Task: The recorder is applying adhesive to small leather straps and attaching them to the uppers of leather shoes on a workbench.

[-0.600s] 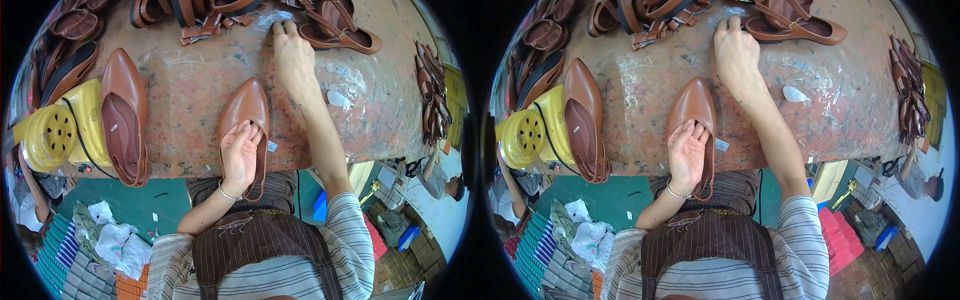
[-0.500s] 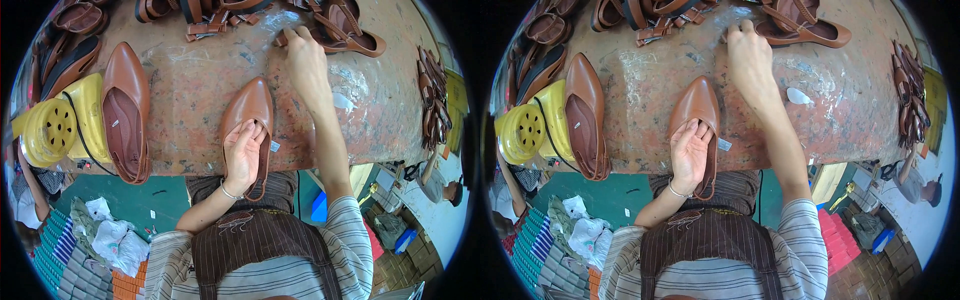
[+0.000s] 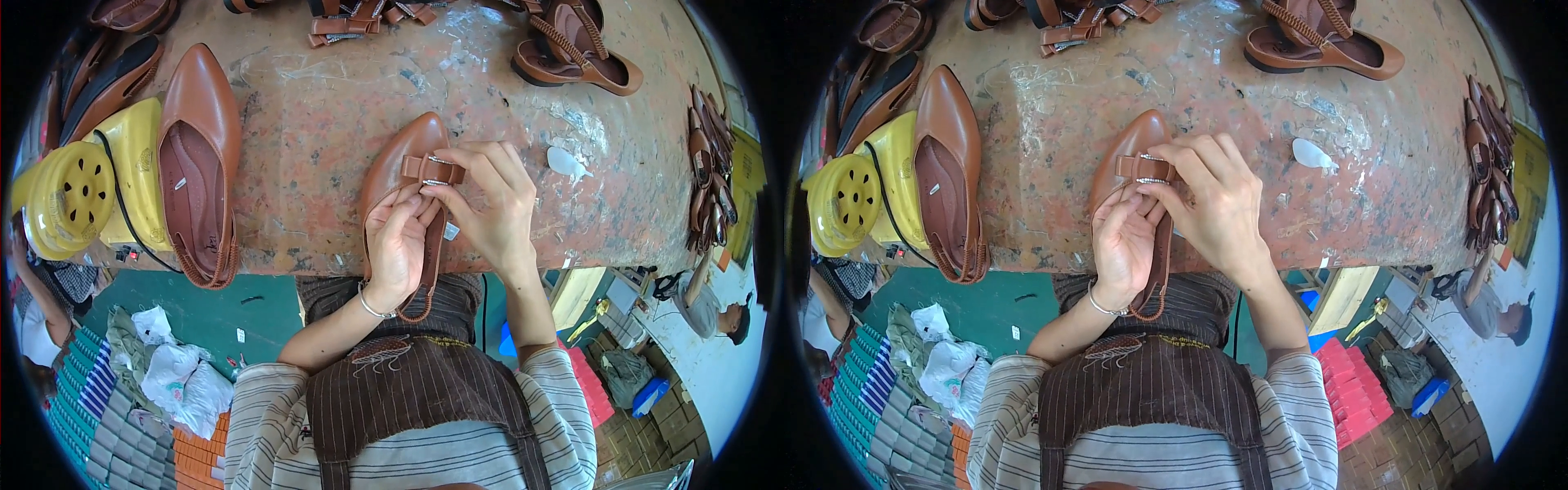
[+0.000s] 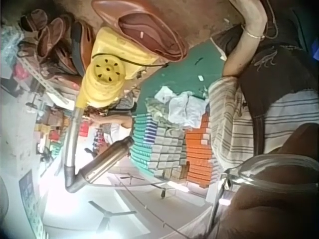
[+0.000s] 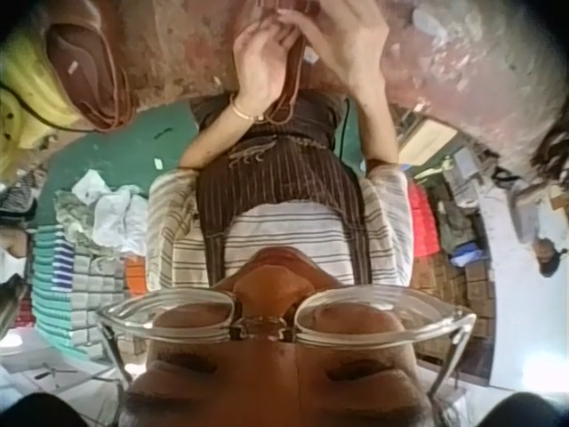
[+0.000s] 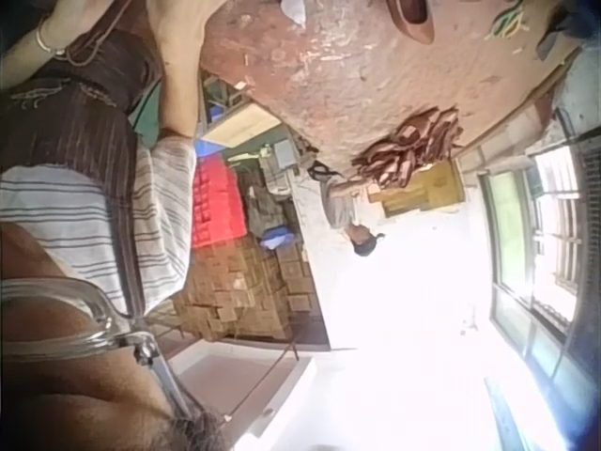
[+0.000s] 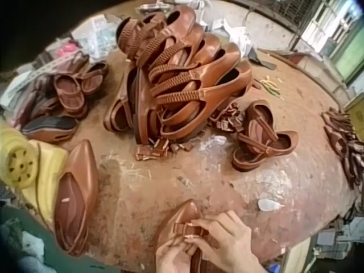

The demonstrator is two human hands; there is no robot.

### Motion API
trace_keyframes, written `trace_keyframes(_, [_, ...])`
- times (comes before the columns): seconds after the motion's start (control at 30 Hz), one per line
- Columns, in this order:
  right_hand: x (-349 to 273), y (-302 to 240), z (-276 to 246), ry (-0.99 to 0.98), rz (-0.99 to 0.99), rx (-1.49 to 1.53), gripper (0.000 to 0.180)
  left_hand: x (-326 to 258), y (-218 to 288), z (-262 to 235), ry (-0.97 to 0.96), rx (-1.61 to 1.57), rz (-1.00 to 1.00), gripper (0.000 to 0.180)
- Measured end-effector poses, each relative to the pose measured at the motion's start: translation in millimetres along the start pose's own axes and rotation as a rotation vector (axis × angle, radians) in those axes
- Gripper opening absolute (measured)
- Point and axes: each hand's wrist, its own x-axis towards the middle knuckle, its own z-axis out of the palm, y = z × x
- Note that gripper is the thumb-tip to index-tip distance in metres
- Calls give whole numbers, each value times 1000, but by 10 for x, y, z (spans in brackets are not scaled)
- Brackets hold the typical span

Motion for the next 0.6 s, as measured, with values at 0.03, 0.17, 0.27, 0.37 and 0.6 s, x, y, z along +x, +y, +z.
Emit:
trace_keyframes(0.03, [12, -4, 7, -23, 10, -21, 33, 6, -12, -29, -29, -18, 0, 25])
trace_keyframes(0.17, [14, 4, 39, -58, 27, -12, 33, 15, -34, -116, -62, -51, -15, 28])
trace_keyframes(0.27, [11, 5, 69, -56, 23, 13, 32, -2, -30, -130, -81, -57, 9, 27])
trace_keyframes(0.37, [1, 10, 80, -69, 40, 9, 33, -9, -21, -70, -32, -32, 1, 26])
trace_keyframes(0.6, [9, -13, 73, -94, 94, 32, 32, -13, -11, -52, -8, -38, -31, 25])
